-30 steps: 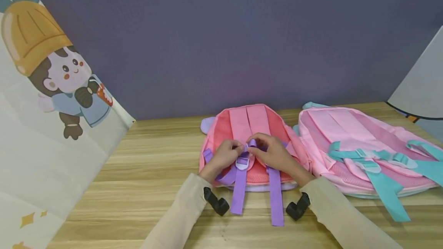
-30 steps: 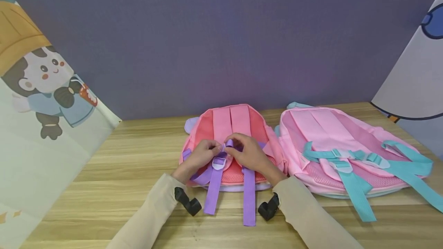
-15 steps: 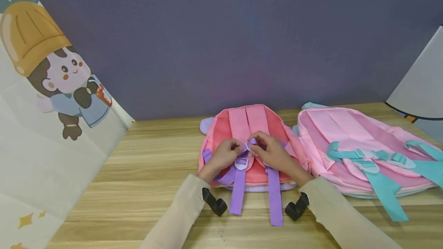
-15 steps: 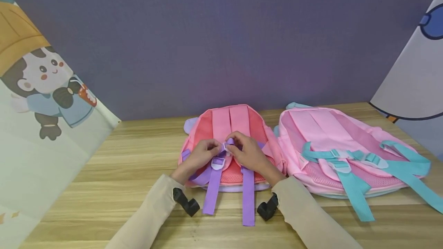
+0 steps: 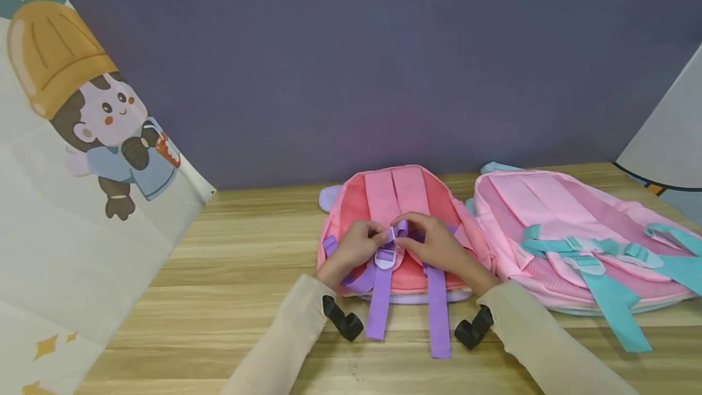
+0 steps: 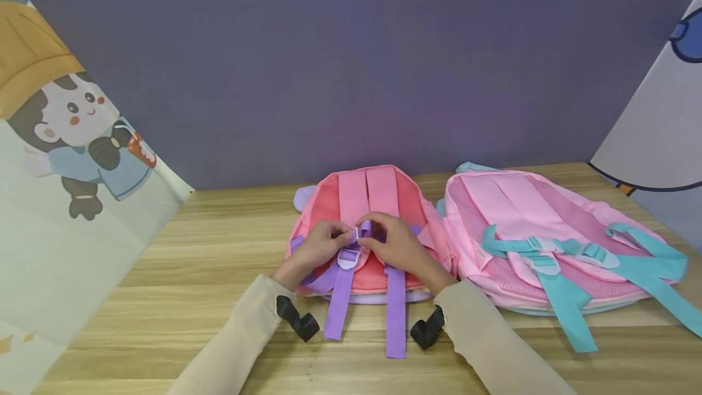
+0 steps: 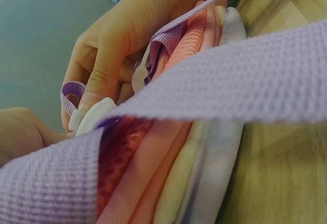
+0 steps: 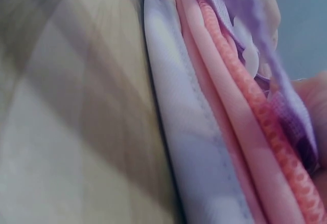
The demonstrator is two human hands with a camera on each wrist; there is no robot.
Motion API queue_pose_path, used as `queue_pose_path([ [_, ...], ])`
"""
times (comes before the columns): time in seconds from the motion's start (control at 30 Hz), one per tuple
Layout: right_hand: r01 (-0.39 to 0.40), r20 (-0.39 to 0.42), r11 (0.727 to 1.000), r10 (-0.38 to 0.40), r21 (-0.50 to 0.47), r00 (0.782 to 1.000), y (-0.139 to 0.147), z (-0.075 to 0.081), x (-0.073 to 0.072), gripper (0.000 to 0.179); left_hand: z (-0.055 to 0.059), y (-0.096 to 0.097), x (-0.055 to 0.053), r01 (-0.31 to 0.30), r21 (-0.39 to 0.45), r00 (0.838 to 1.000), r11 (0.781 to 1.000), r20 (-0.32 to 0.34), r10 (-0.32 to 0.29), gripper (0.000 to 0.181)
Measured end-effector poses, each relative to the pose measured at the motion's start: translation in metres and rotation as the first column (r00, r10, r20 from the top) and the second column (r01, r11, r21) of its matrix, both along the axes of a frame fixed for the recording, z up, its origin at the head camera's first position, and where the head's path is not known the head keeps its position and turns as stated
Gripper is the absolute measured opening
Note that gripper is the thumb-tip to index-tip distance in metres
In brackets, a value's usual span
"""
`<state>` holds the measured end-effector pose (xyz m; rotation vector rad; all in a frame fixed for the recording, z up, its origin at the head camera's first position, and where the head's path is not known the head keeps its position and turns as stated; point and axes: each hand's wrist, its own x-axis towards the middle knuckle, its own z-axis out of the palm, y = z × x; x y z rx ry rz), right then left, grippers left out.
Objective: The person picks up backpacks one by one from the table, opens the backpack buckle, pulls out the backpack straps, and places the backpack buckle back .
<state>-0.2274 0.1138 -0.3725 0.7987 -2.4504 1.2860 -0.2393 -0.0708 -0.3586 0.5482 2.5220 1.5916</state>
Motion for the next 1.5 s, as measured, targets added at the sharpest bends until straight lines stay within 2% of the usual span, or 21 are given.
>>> queue_pose_path([
  [0.33,0.005,0.0,1.0,-0.005,0.01,1.0,0.001,-0.002,-0.002,0.025,0.001,0.003,0.001,0.006,-0.004,0.999,1.0,-0.036,-0.006,0.017],
  [0.5,-0.006,-0.013,1.0,0.005,-0.021,1.0,0.0,-0.002,-0.001,0.024,0.002,0.001,0.001,0.003,0.01,1.0,1.0,-0.006,-0.003,0.018],
  [0.87,-0.011,0.0,0.997,0.011,-0.073,1.0,-0.001,-0.001,-0.001,0.022,0.013,-0.011,-0.001,0.013,-0.038,0.998,0.999,0.059,-0.011,0.018],
  [1.17,0.005,-0.001,0.999,-0.005,-0.044,1.0,0.0,0.0,0.0,0.024,0.012,-0.008,-0.001,0.004,-0.055,1.0,0.998,0.016,-0.003,0.016],
  [1.4,0.013,0.001,0.999,-0.013,-0.035,1.0,-0.001,-0.001,0.0,0.024,0.01,-0.006,0.0,0.0,-0.021,1.0,1.0,0.0,0.0,0.016],
  [1.5,0.015,0.007,0.999,-0.015,-0.036,1.0,-0.001,0.0,0.001,0.024,0.01,-0.005,0.001,0.006,0.015,1.0,1.0,0.013,-0.006,0.016],
])
